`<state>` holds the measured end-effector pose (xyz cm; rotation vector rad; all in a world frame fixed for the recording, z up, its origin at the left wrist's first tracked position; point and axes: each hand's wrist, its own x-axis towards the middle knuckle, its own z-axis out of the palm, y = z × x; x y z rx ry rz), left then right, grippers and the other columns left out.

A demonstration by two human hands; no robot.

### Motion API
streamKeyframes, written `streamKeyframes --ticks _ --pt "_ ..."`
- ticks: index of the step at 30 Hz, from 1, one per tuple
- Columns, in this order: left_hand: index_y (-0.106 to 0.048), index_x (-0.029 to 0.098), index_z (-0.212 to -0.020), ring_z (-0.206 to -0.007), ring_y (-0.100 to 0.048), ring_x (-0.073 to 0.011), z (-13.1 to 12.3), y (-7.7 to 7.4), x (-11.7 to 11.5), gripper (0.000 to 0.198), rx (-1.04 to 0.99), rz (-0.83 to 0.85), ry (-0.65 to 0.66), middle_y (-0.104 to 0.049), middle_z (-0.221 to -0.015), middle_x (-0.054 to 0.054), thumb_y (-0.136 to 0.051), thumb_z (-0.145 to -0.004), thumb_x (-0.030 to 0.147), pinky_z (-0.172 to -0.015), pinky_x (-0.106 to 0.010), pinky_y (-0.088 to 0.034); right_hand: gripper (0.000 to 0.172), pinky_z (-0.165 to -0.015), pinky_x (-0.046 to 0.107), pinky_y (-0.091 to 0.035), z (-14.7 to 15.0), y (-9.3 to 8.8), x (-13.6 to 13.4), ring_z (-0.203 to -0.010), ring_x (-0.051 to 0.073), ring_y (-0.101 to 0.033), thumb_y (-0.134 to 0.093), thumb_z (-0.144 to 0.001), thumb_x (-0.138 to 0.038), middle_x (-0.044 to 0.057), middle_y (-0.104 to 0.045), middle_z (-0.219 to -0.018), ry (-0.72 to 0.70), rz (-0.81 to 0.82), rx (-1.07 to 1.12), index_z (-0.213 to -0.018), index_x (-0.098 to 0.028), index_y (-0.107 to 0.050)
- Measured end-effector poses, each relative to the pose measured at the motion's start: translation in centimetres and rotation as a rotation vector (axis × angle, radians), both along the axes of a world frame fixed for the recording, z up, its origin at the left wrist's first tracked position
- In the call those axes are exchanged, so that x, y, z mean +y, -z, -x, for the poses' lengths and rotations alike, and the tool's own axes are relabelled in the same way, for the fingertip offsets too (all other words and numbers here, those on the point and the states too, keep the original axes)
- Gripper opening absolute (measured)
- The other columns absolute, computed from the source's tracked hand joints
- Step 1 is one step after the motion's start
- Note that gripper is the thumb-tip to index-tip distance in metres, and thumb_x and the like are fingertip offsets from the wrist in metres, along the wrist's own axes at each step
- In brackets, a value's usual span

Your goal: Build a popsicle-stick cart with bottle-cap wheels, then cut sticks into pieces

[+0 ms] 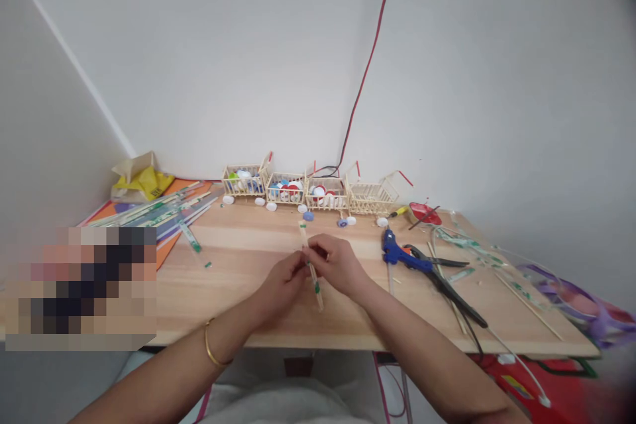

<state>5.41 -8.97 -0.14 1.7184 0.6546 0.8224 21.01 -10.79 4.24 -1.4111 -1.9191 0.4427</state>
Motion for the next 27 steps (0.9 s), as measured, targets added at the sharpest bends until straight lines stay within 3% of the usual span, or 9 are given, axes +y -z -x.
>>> streamKeyframes --ticks 3,6,10,15,18,20,22,24,27 --pt "-0.056 0.018 -0.106 -0.084 -0.060 -0.0174 -0.3 -1.0 -0.3 0.026 -0.103 0.062 0.036 -0.064 -0.096 -0.006 -0.044 -0.093 0.037 -0.079 -0.032 -0.047 0.017 -0.057 0.023 -0.035 -0.3 -1.5 -0.4 -0.058 0.012 -0.049 -0.055 -0.087 -0.025 -0.002 -0.056 -0.060 0.049 -0.054 0.119 -0.072 -0.018 -0.059" --pt "-0.056 0.020 -0.095 -0.066 -0.053 -0.0138 -0.4 -1.4 -0.6 0.027 -0.051 0.068 -0.064 -0.057 -0.077 0.000 -0.042 -0.093 0.043 -0.067 -0.028 -0.044 0.017 -0.057 0.024 -0.038 -0.8 -3.2 -0.8 -0.058 0.012 -0.052 -0.057 -0.086 -0.029 -0.001 -0.060 -0.062 0.011 -0.017 0.218 -0.073 -0.019 -0.058" --pt "-0.053 0.021 -0.081 -0.073 -0.052 -0.0160 -0.5 -1.4 -0.9 0.028 0.030 0.015 -0.126 -0.054 -0.073 0.000 -0.041 -0.093 0.043 -0.072 -0.028 -0.043 0.018 -0.065 0.026 -0.042 -1.2 -4.8 -1.2 -0.066 0.014 -0.058 -0.053 -0.091 -0.032 0.001 -0.063 -0.069 0.016 -0.075 0.253 -0.088 -0.019 -0.065" --pt "-0.053 0.021 -0.079 -0.077 -0.055 -0.0174 -0.1 -0.9 -1.4 0.031 0.069 0.005 -0.113 -0.057 -0.076 -0.001 -0.039 -0.094 0.043 -0.076 -0.029 -0.043 0.027 -0.060 0.026 -0.039 -0.5 -2.8 -1.3 -0.062 0.014 -0.054 -0.054 -0.090 -0.030 0.001 -0.059 -0.064 -0.001 -0.040 0.155 -0.066 -0.019 -0.061" --pt "-0.054 0.020 -0.083 -0.081 -0.056 -0.0189 0.3 0.0 -1.5 0.031 0.091 0.016 -0.099 -0.060 -0.080 -0.002 -0.038 -0.094 0.043 -0.078 -0.030 -0.042 0.020 -0.061 0.026 -0.042 0.1 -0.3 -1.5 -0.063 0.014 -0.057 -0.054 -0.089 -0.027 0.001 -0.061 -0.065 -0.113 0.117 0.178 -0.074 -0.019 -0.066" --pt "-0.055 0.019 -0.084 -0.082 -0.056 -0.0195 0.5 0.5 -1.5 0.031 0.121 0.011 -0.093 -0.061 -0.081 -0.003 -0.037 -0.094 0.042 -0.077 -0.030 -0.042 0.017 -0.061 0.026 -0.044 0.3 0.6 -1.5 -0.062 0.014 -0.058 -0.057 -0.088 -0.032 0.001 -0.064 -0.069 -0.110 0.158 0.253 -0.093 -0.020 -0.068" --pt "-0.055 0.019 -0.081 -0.078 -0.055 -0.0190 0.5 0.6 -1.6 0.032 0.175 -0.012 -0.106 -0.060 -0.078 -0.003 -0.037 -0.094 0.041 -0.073 -0.030 -0.042 0.028 -0.061 0.027 -0.046 0.1 0.2 -1.6 -0.063 0.014 -0.058 -0.055 -0.089 -0.038 0.003 -0.066 -0.081 -0.069 0.117 0.320 -0.107 -0.019 -0.066" --pt "-0.054 0.019 -0.078 -0.073 -0.055 -0.0182 0.6 0.5 -1.6 0.032 0.235 -0.072 -0.125 -0.060 -0.074 -0.002 -0.036 -0.094 0.040 -0.070 -0.029 -0.041 0.033 -0.062 0.027 -0.046 -0.9 -1.1 -1.6 -0.064 0.012 -0.058 -0.048 -0.093 -0.042 0.006 -0.065 -0.092 -0.026 0.043 0.356 -0.101 -0.019 -0.069" --pt "-0.055 0.020 -0.077 -0.069 -0.056 -0.0175 1.9 0.1 -0.8 0.030 0.345 -0.220 -0.154 -0.061 -0.071 -0.002 -0.035 -0.093 0.036 -0.067 -0.028 -0.042 0.040 -0.054 0.025 -0.041 -3.7 -3.7 -1.4 -0.057 0.012 -0.053 -0.046 -0.092 -0.051 0.001 -0.058 -0.066 0.171 -0.036 0.454 -0.085 -0.019 -0.069"
